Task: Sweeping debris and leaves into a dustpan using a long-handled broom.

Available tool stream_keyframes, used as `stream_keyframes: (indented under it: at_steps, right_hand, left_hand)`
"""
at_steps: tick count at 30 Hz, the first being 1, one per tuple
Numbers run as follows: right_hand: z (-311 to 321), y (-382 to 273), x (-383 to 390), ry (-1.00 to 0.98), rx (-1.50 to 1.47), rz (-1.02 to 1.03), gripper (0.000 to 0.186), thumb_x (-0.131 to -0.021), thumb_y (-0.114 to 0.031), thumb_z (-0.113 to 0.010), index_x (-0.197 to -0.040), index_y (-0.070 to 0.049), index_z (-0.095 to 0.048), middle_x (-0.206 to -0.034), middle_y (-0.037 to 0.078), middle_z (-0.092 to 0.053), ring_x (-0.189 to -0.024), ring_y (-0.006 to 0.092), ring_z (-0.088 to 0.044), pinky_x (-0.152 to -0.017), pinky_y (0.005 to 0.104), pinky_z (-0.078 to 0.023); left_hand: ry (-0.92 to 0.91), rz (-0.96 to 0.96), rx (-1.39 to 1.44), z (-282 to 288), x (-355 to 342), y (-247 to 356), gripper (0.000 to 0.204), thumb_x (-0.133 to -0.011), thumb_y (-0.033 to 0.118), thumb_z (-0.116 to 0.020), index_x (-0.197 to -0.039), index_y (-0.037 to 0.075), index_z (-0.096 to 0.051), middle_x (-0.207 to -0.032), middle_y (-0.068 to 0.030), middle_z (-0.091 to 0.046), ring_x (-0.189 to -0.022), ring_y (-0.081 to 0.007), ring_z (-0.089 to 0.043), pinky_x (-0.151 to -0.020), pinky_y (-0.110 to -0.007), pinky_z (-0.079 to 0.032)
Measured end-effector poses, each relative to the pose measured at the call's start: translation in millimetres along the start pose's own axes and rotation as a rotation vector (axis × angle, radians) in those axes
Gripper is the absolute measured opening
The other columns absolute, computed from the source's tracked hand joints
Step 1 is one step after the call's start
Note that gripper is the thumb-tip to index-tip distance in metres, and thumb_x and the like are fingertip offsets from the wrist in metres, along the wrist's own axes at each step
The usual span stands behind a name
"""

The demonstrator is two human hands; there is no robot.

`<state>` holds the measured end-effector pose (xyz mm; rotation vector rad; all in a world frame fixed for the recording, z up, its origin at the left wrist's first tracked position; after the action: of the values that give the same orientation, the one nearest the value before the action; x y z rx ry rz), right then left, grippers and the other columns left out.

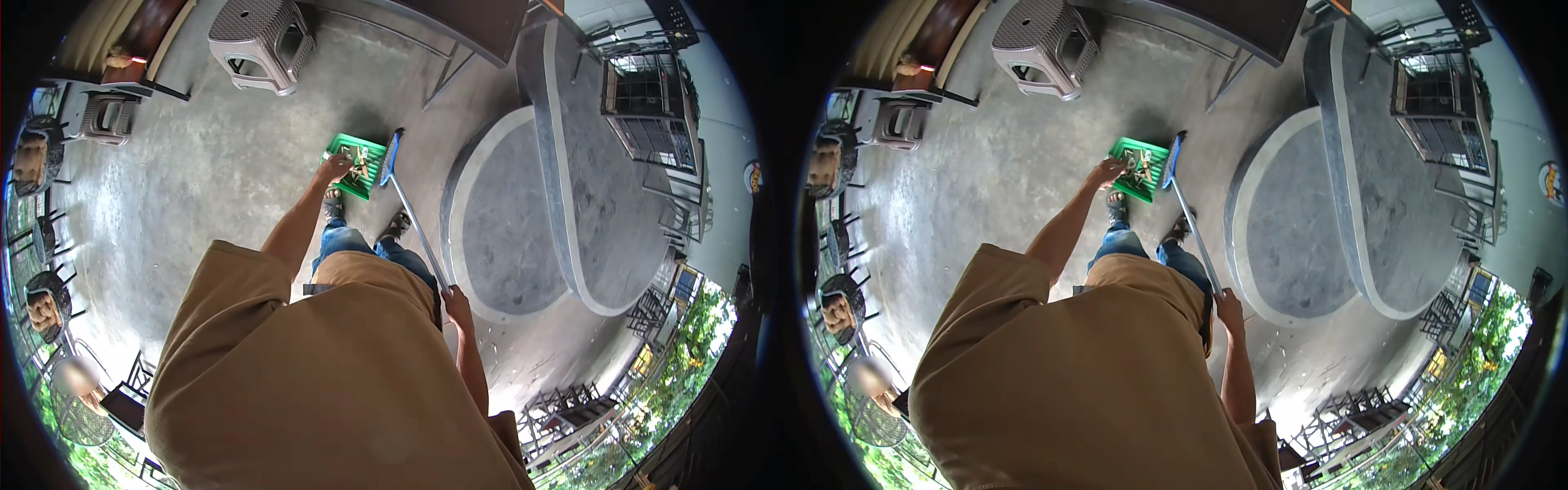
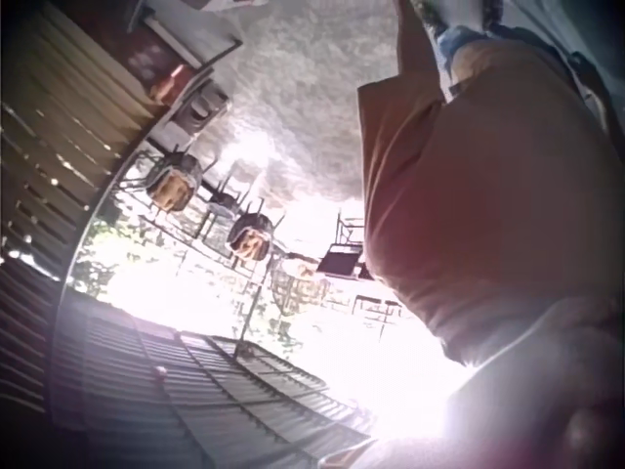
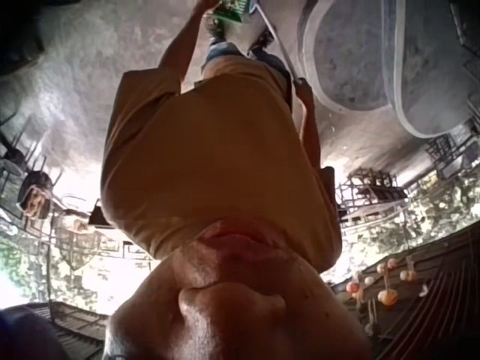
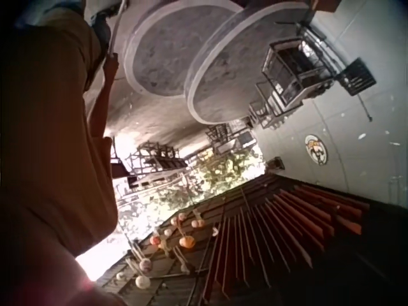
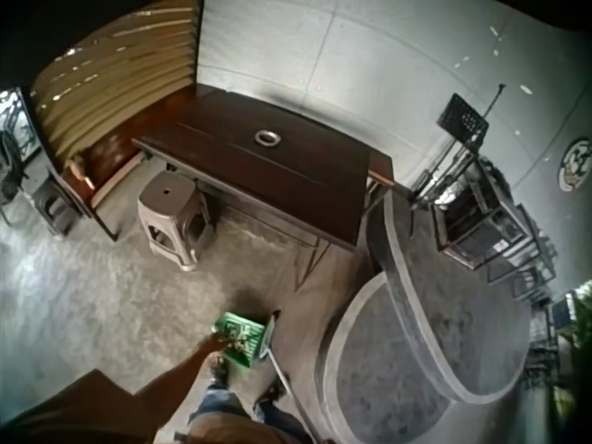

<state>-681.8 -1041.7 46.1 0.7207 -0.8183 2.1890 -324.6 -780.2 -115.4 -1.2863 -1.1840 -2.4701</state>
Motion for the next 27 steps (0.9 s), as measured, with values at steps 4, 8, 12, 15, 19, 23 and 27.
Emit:
stream_keyframes:
  at_steps: [4, 8, 12, 15, 19, 23, 27]
  right_hand:
    - [12.5, 77.7, -4.8, 0.083, -0.048, 0.110, 0.025, -0.082, -0.027, -0.048, -0.095, -0.005, -0.047, -0.060, 0.012, -0.052, -0.048, 0.0252, -0.050, -0.040, 0.0349, -0.037]
    - [47.1, 75.6, 1.2, -0.219, -0.554, -0.359, 0.020, -0.084, -0.028, -0.046, -0.095, -0.011, -0.043, -0.048, -0.004, -0.034, -0.032, 0.0028, -0.026, -0.027, 0.0196, -0.019]
    - [66.0, 93.0, -27.2, -0.293, -0.589, -0.344, 0.022, -0.084, -0.029, -0.045, -0.090, -0.008, -0.041, -0.048, -0.003, -0.034, -0.032, 0.0050, -0.029, -0.028, 0.0203, -0.024]
    - [70.8, 88.7, -58.7, -0.258, -0.589, -0.264, 0.025, -0.083, -0.028, -0.047, -0.075, -0.006, -0.038, -0.048, -0.002, -0.033, -0.033, 0.0055, -0.029, -0.029, 0.0209, -0.026]
    - [68.5, 85.3, -92.6, -0.306, -0.643, -0.290, 0.024, -0.083, -0.027, -0.047, -0.072, -0.007, -0.037, -0.049, -0.003, -0.032, -0.034, 0.0053, -0.028, -0.029, 0.0211, -0.024]
    - [59.9, 60.6, -101.5, -0.390, -0.669, -0.247, 0.023, -0.083, -0.026, -0.047, -0.073, -0.009, -0.036, -0.051, -0.003, -0.032, -0.036, 0.0044, -0.027, -0.030, 0.0198, -0.023]
    - [43.6, 23.2, -96.0, -0.420, -0.619, -0.201, 0.024, -0.083, -0.028, -0.047, -0.073, -0.009, -0.036, -0.052, -0.002, -0.033, -0.036, 0.0045, -0.028, -0.031, 0.0193, -0.022]
  left_hand:
    - [-0.063, 0.144, 0.013, 12.1, 28.8, -20.1, 0.032, -0.071, 0.038, -0.050, -0.097, 0.021, -0.055, -0.066, -0.0025, -0.052, -0.051, -0.0135, -0.050, -0.046, -0.031, -0.043]
    - [0.008, 0.249, 0.229, 11.7, 79.2, -60.0, 0.028, -0.072, 0.030, -0.047, -0.097, 0.021, -0.055, -0.059, -0.0004, -0.044, -0.047, -0.0092, -0.044, -0.040, -0.026, -0.038]
    - [0.143, 0.259, 0.620, -8.6, 125.1, -83.9, 0.029, -0.075, 0.028, -0.045, -0.101, 0.017, -0.052, -0.063, -0.0023, -0.048, -0.046, -0.0094, -0.046, -0.038, -0.021, -0.036]
    - [0.322, 0.237, 0.746, -20.2, 175.2, -84.8, 0.033, -0.075, 0.027, -0.045, -0.106, 0.015, -0.050, -0.068, -0.0048, -0.052, -0.048, -0.0093, -0.049, -0.039, -0.021, -0.037]
    - [0.461, 0.204, 0.974, -31.0, 225.2, -101.1, 0.036, -0.076, 0.029, -0.045, -0.108, 0.014, -0.049, -0.068, -0.0069, -0.054, -0.048, -0.0100, -0.049, -0.043, -0.022, -0.040]
    - [0.581, 0.197, 1.119, -28.3, 260.2, -115.3, 0.039, -0.075, 0.034, -0.045, -0.107, 0.011, -0.049, -0.067, -0.0078, -0.054, -0.049, -0.0115, -0.049, -0.046, -0.024, -0.041]
    - [0.646, 0.208, 1.232, -26.3, 275.5, -141.4, 0.039, -0.075, 0.036, -0.045, -0.104, 0.011, -0.049, -0.067, -0.0080, -0.054, -0.051, -0.0120, -0.049, -0.047, -0.024, -0.041]
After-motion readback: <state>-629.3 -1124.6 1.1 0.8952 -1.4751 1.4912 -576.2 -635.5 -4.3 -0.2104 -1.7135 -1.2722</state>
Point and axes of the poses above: each hand's wrist, its own x-axis away from the middle knuckle, its own z-axis out of the back of the hand, y = z × x, the point moved 5 cm from there along -x, towards the middle knuckle
